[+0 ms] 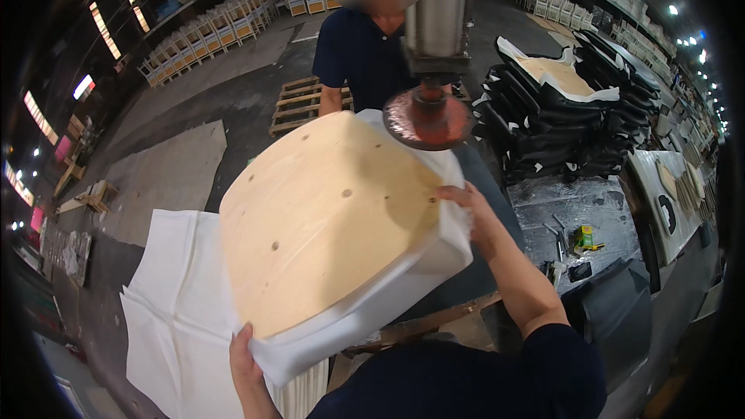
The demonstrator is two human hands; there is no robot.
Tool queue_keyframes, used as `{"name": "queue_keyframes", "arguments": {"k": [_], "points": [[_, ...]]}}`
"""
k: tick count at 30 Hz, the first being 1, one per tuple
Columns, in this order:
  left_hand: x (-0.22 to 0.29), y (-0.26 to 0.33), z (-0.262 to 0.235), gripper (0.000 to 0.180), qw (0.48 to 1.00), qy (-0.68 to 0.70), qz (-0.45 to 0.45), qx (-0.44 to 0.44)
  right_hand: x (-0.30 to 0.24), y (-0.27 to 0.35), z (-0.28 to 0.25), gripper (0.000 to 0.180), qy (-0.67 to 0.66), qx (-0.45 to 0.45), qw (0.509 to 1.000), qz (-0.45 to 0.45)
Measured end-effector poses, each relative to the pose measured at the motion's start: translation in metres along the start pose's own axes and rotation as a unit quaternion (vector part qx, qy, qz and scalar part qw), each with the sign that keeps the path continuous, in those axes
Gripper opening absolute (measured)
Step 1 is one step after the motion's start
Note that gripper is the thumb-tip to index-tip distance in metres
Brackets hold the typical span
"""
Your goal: The person assembles a chair seat by placing a black fabric cover over a foam cushion, aligning it, and securing it with a pneumatic staple gun. A coworker assists by applying adhesive to the cushion. The person then places a white protective sheet over the cushion and continues stapling the fabric edges to the wooden base.
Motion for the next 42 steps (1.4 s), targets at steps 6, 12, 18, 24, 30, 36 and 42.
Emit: {"name": "queue_keyframes", "arguments": {"k": [6, 12, 18, 24, 30, 36, 42], "points": [[-0.032, -0.055, 0.116, 0.064, 0.997, -0.046, -0.042, -0.047, -0.041, 0.022, -0.115, 0.057, -0.042, 0.035, 0.997, -0.062], [-0.051, -0.089, 0.183, 0.062, 0.987, -0.094, -0.076, -0.111, -0.039, 0.028, -0.170, 0.056, -0.070, 0.046, 0.995, -0.059], [-0.054, -0.117, 0.212, 0.058, 0.976, -0.110, -0.098, -0.160, -0.030, 0.027, -0.210, 0.059, -0.087, -0.002, 0.996, 0.001], [-0.060, -0.139, 0.209, 0.066, 0.963, -0.166, -0.154, -0.146, -0.018, 0.019, -0.227, 0.067, -0.175, -0.023, 0.979, 0.103], [-0.092, -0.145, 0.193, 0.070, 0.938, -0.220, -0.236, -0.128, 0.001, 0.016, -0.247, 0.058, 0.011, 0.045, 0.988, 0.145], [-0.117, -0.136, 0.187, 0.070, 0.934, -0.228, -0.233, -0.146, 0.010, 0.037, -0.264, 0.052, 0.110, 0.101, 0.980, 0.134], [-0.127, -0.126, 0.162, 0.055, 0.926, -0.269, -0.262, -0.040, 0.040, 0.048, -0.271, 0.049, 0.163, 0.122, 0.970, 0.131]]}}
Point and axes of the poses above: each hand's wrist, its own y-axis away from the middle knuckle, its own z-axis out of the palm, x = y × z, the point moved 8 cm from there along -y, towards the middle knuckle, and after that the axes turned 5 degrees about -x, right-handed, at the moved point
